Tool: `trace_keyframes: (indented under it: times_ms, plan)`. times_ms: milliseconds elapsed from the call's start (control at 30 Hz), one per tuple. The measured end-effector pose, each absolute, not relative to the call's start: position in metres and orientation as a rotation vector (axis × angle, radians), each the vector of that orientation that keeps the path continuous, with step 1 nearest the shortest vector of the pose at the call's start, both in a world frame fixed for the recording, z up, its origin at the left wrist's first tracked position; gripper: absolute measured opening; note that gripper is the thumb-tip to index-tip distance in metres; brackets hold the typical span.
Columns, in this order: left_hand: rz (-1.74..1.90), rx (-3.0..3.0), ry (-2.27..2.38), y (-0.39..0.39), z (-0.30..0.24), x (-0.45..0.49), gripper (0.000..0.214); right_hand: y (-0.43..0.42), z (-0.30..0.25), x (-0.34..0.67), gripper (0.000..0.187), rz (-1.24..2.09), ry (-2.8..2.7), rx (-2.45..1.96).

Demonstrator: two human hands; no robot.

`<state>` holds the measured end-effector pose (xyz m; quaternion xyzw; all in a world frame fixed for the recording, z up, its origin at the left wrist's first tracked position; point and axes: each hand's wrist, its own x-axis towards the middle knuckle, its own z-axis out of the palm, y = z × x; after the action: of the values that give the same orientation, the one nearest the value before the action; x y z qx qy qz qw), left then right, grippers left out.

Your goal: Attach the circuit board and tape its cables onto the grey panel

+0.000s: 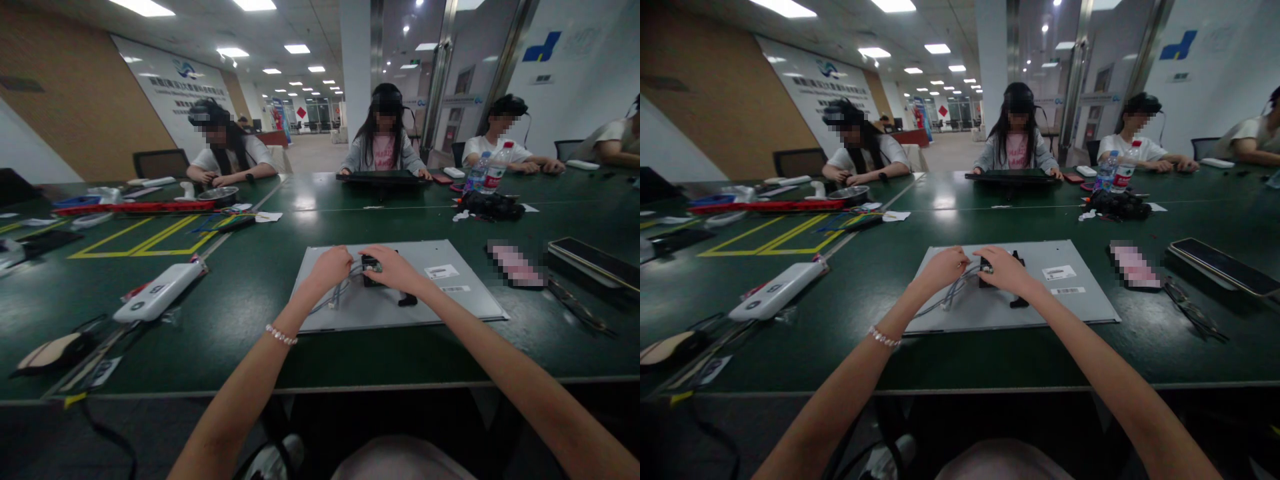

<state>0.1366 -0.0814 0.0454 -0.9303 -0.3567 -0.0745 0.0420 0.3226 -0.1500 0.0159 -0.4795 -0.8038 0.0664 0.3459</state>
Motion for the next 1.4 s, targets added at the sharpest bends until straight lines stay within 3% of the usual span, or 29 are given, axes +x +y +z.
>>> trace_keyframes:
  times_ms: [500, 733, 933, 1400]
  plan:
    - [-0.179, -2.878, -1.143, -0.087, 0.04, 0.141, 0.025, -0.146, 0.005, 0.296, 0.018, 0.136, -1.927, -1.405]
    - [-0.237, -3.115, -1.028, -0.076, 0.053, 0.126, 0.034, -0.148, 0.004, 0.299, 0.018, 0.124, -1.999, -1.387]
    - [-0.484, -3.017, -1.293, -0.057, 0.056, 0.11, 0.031, -0.163, 0.011, 0.296, 0.021, -0.082, -2.228, -1.362]
    - [-0.015, -3.184, -1.166, -0.061, 0.045, 0.115, 0.021, -0.178, 0.014, 0.285, 0.022, -0.25, -2.488, -1.256]
